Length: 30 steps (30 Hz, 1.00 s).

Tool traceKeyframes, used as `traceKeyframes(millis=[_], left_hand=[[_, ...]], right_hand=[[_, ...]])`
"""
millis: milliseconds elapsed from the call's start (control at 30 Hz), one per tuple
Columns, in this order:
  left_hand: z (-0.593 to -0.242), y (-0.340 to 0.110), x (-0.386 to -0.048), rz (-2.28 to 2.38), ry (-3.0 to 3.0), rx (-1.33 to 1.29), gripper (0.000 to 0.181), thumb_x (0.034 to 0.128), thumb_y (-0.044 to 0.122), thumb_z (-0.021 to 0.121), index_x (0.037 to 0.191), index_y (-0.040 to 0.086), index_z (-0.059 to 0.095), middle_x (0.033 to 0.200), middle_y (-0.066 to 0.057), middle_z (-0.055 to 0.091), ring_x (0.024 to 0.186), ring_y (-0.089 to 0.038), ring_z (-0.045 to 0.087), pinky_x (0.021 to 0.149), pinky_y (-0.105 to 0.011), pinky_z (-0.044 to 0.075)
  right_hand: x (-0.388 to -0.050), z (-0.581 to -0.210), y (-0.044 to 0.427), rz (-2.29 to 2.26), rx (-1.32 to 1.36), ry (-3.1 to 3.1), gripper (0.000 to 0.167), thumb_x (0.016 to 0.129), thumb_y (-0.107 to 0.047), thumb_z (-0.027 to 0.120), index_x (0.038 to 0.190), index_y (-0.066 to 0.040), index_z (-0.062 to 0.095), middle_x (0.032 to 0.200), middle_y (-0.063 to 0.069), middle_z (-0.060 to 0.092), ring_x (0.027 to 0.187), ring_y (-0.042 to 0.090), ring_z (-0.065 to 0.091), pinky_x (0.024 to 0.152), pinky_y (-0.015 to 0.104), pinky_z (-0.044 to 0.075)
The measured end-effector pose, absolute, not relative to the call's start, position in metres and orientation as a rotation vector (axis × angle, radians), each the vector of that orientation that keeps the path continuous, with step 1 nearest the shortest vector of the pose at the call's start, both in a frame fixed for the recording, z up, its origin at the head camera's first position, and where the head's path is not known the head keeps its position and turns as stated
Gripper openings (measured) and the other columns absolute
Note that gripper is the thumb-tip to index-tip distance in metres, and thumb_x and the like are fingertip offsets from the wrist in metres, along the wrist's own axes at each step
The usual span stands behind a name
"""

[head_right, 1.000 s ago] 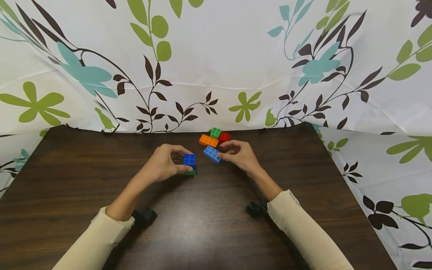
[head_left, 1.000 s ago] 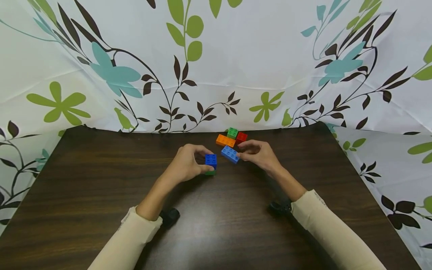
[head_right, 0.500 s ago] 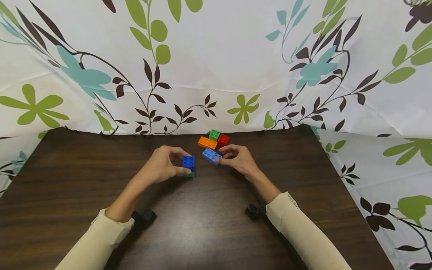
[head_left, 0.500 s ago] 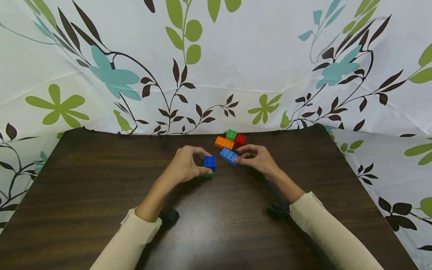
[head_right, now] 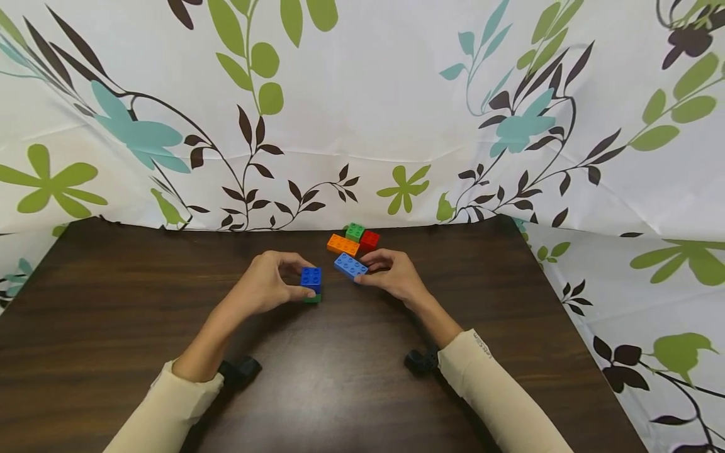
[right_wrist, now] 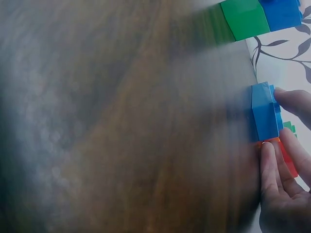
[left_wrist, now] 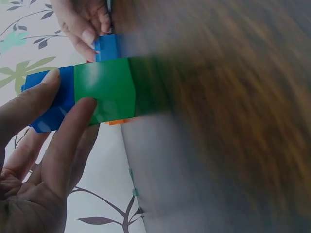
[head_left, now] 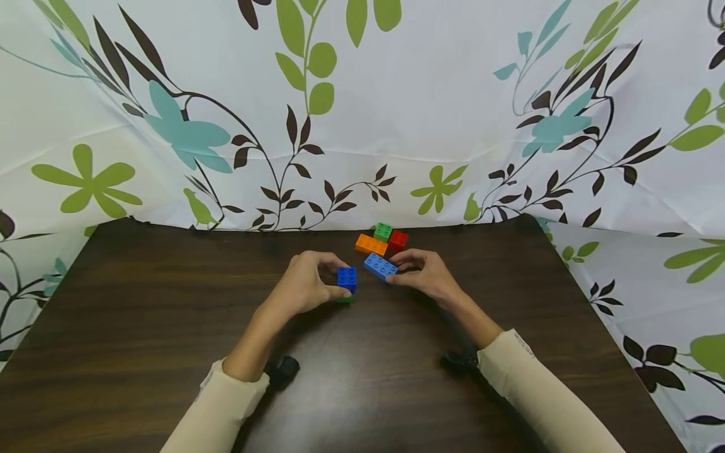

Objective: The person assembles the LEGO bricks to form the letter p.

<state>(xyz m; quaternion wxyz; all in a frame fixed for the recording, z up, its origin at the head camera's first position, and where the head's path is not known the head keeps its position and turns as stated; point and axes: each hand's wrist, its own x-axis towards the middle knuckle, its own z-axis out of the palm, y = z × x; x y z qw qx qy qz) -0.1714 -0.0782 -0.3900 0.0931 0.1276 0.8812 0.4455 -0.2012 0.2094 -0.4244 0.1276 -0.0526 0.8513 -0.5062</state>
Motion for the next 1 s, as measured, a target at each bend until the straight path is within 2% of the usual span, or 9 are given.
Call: traceKeyframes(millis=[300, 667, 1000], left_hand=[[-0.3881, -0.0850, -0.1681, 1.323, 2.618, 0.361, 0.034, 0.0808, 0.017, 0.096, 0.111, 0.014, 0.082, 0.101, -0.004, 0.079, 0.096, -0.025, 0.067, 0.083, -0.036, 0.054], [-0.3877, -0.0833, -0.1688, 1.334, 2.588, 0.384, 0.032, 0.0828, 0.017, 0.095, 0.112, 0.013, 0.082, 0.103, -0.005, 0.080, 0.097, -0.024, 0.067, 0.083, -0.036, 0.054], [-0.3918, -0.0814, -0.1711, 1.361, 2.572, 0.409, 0.033, 0.0826, 0.015, 0.095, 0.113, 0.012, 0.082, 0.103, -0.005, 0.080, 0.099, -0.027, 0.069, 0.085, -0.038, 0.055]], right_hand=[[-0.2037, -0.4271, 0.2000, -1.468, -0.169, 2.485, 0.041, 0.088, -0.013, 0.089, 0.126, -0.004, 0.074, 0.131, 0.017, 0.071, 0.112, 0.030, 0.067, 0.099, 0.036, 0.062], [-0.2035, -0.4292, 0.1988, -1.446, -0.164, 2.535, 0.040, 0.086, -0.010, 0.091, 0.122, -0.002, 0.075, 0.124, 0.018, 0.070, 0.109, 0.029, 0.064, 0.087, 0.023, 0.059], [-0.2059, -0.4264, 0.2018, -1.425, -0.105, 2.507, 0.035, 0.088, -0.010, 0.088, 0.121, -0.001, 0.077, 0.115, 0.015, 0.069, 0.100, 0.025, 0.059, 0.081, 0.019, 0.054]])
